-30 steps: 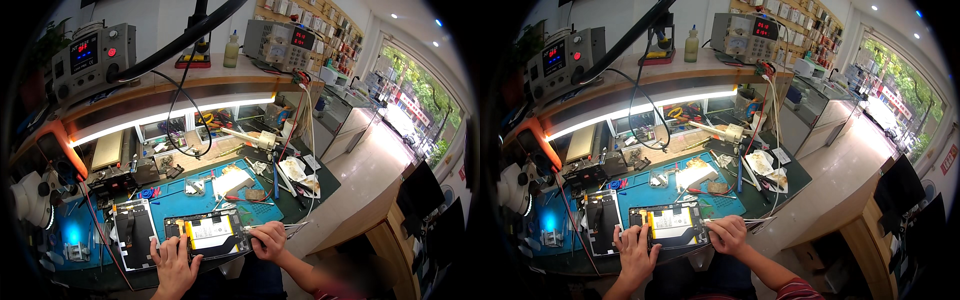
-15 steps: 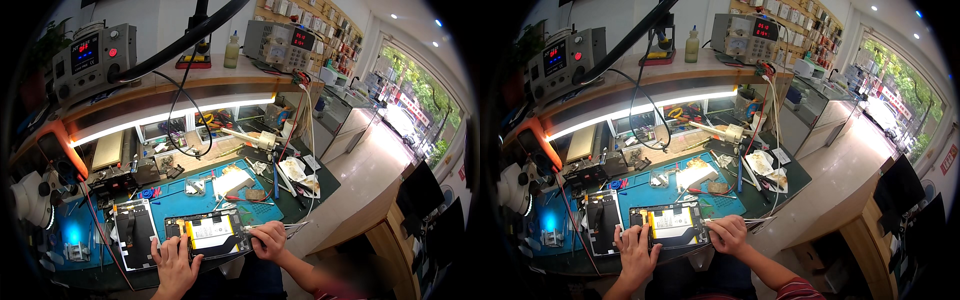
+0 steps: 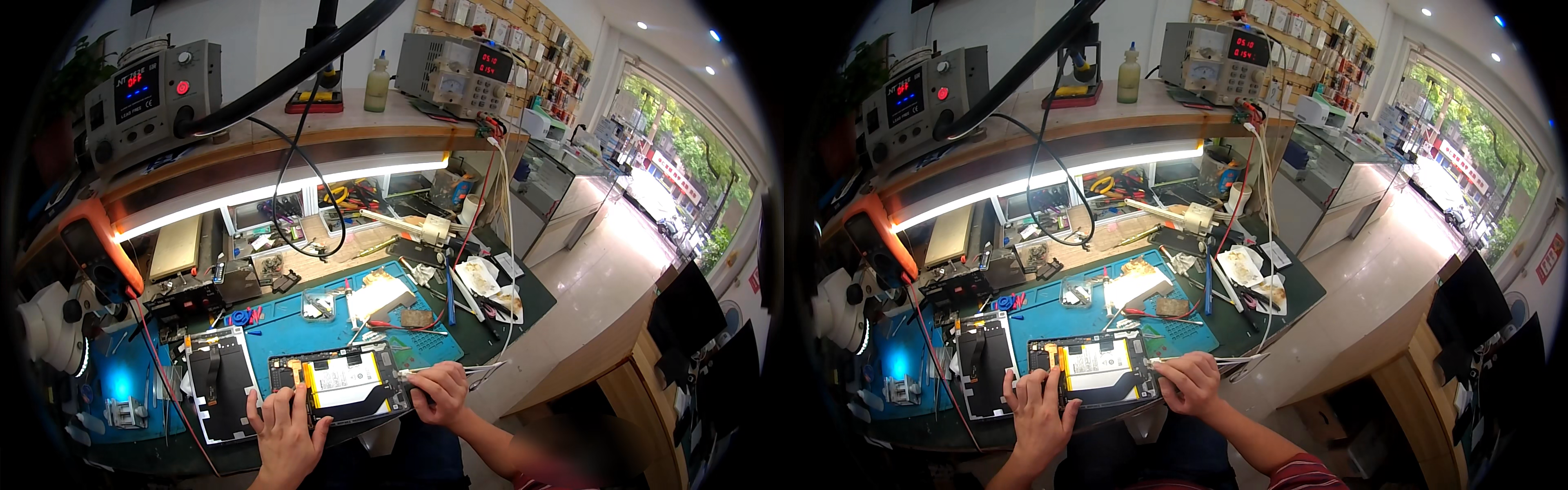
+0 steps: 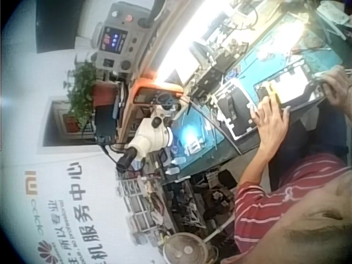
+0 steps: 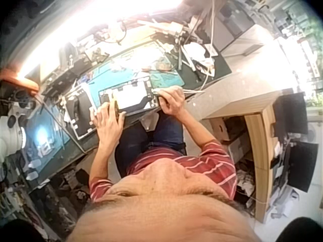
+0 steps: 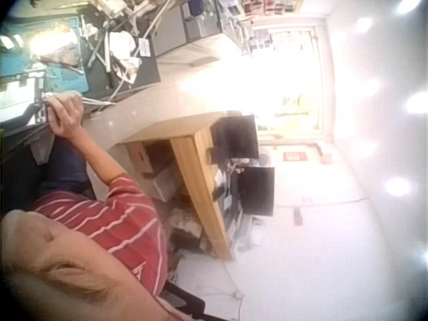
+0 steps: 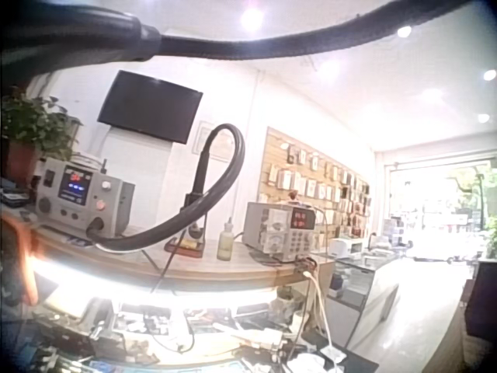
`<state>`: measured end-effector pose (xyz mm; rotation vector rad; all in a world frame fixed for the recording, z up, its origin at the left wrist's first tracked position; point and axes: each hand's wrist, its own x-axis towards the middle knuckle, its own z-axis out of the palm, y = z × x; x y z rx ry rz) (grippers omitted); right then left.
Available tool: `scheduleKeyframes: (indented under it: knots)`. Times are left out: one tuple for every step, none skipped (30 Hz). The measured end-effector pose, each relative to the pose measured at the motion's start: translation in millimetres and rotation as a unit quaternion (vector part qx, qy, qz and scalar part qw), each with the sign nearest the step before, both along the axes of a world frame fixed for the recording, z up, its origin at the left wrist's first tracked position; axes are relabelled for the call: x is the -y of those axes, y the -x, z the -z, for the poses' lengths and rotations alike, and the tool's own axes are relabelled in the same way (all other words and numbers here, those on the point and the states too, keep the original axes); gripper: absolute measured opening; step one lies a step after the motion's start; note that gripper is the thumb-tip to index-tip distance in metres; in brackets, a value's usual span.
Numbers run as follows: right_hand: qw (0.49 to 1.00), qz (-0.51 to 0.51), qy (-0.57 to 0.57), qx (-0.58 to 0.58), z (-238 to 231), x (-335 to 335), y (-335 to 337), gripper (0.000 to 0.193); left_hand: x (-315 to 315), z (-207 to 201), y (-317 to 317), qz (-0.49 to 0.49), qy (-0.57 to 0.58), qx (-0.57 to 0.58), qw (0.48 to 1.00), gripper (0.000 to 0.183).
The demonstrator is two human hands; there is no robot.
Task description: The person works on a disassembled tablet at a cluttered electronics repair bench. They repeatedly connect and disconnect a power cable to the motherboard, then peel back and reposition a battery connector ribbon, and finally place a small copper heat sink over a component on the board.
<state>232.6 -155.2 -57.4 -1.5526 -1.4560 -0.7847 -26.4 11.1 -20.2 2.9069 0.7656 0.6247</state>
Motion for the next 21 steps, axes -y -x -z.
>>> scheduleKeyframes:
  knots:
    - [1.0, 0.0, -0.001, 0.0, 0.0, 0.1, -0.1, 0.027, -0.1, -0.1, -0.1, 0.001, 0.001, 0.001, 1.0, 0.066]
    - [1.0, 0.001, -0.001, 0.0, -0.1, 0.3, -0.1, 0.027, -0.2, -0.2, -0.3, 0.002, 0.001, 0.001, 1.0, 0.066]
    - [1.0, 0.0, -0.002, 0.001, -0.3, 0.2, 0.0, 0.027, -0.1, -0.3, -0.2, 0.001, 0.001, 0.001, 1.0, 0.066]
    - [1.0, 0.0, -0.002, 0.001, -0.3, 0.1, 0.0, 0.027, 0.0, -0.4, -0.2, 0.001, 0.001, 0.002, 1.0, 0.066]
    - [1.0, 0.0, -0.002, 0.001, -0.2, 0.0, 0.0, 0.027, 0.1, -0.4, -0.2, 0.0, 0.001, 0.002, 1.0, 0.066]
    - [1.0, 0.0, -0.002, 0.001, 0.0, 0.0, 0.0, 0.027, 0.0, -0.3, -0.2, 0.001, 0.0, 0.002, 1.0, 0.066]
    - [1.0, 0.001, -0.002, 0.001, 0.1, 0.1, 0.1, 0.027, -0.1, -0.1, -0.2, 0.001, -0.001, 0.002, 1.0, 0.067]
    - [1.0, 0.001, -0.001, 0.001, 0.3, 0.2, 0.1, 0.027, -0.2, 0.0, -0.2, 0.001, -0.002, 0.002, 1.0, 0.067]
    - [1.0, 0.001, 0.0, 0.001, 0.3, 0.4, -0.1, 0.027, -0.1, 0.0, -0.2, 0.0, -0.002, 0.002, 1.0, 0.067]
    - [1.0, 0.001, 0.002, 0.001, 0.4, 0.6, -0.2, 0.028, 0.1, -0.1, -0.1, -0.001, -0.002, 0.002, 1.0, 0.067]
    - [1.0, 0.002, 0.004, 0.001, 0.8, 1.0, -0.4, 0.028, 0.3, -0.4, -0.1, -0.002, -0.002, 0.001, 1.0, 0.067]
    - [1.0, 0.002, 0.007, 0.001, 1.6, 1.7, -0.7, 0.028, 1.0, -1.3, -0.2, -0.002, -0.006, 0.002, 1.0, 0.067]
    - [1.0, 0.003, 0.01, 0.002, 2.0, 2.0, -0.8, 0.028, 1.9, -2.7, -0.4, -0.002, -0.01, 0.002, 1.0, 0.067]
    - [1.0, 0.003, 0.01, 0.001, 1.8, 2.0, -0.7, 0.028, 2.2, -3.4, -0.5, -0.002, -0.014, 0.003, 1.0, 0.067]
    - [1.0, 0.003, 0.01, 0.001, 1.6, 2.0, -0.6, 0.027, 2.2, -3.4, -0.5, -0.002, -0.015, 0.003, 1.0, 0.067]
    - [1.0, 0.003, 0.011, 0.001, 1.4, 2.1, -0.5, 0.027, 2.1, -3.3, -0.6, -0.002, -0.016, 0.004, 1.0, 0.067]
    - [1.0, 0.003, 0.01, 0.001, 1.6, 2.1, -0.5, 0.027, 2.0, -3.1, -0.7, -0.002, -0.017, 0.005, 1.0, 0.067]
    - [1.0, 0.003, 0.01, 0.001, 1.8, 2.0, -0.5, 0.028, 2.0, -3.0, -0.7, -0.002, -0.017, 0.005, 1.0, 0.067]
    - [1.0, 0.003, 0.009, 0.001, 2.0, 2.0, -0.6, 0.028, 2.0, -2.9, -0.8, -0.002, -0.017, 0.005, 1.0, 0.067]
    - [1.0, 0.001, 0.009, 0.0, 2.3, 1.8, -0.7, 0.028, 2.0, -2.9, -0.8, -0.002, -0.017, 0.005, 1.0, 0.067]
    - [1.0, 0.0, 0.008, 0.0, 2.6, 1.7, -0.9, 0.028, 2.0, -3.0, -0.9, -0.002, -0.016, 0.006, 1.0, 0.067]
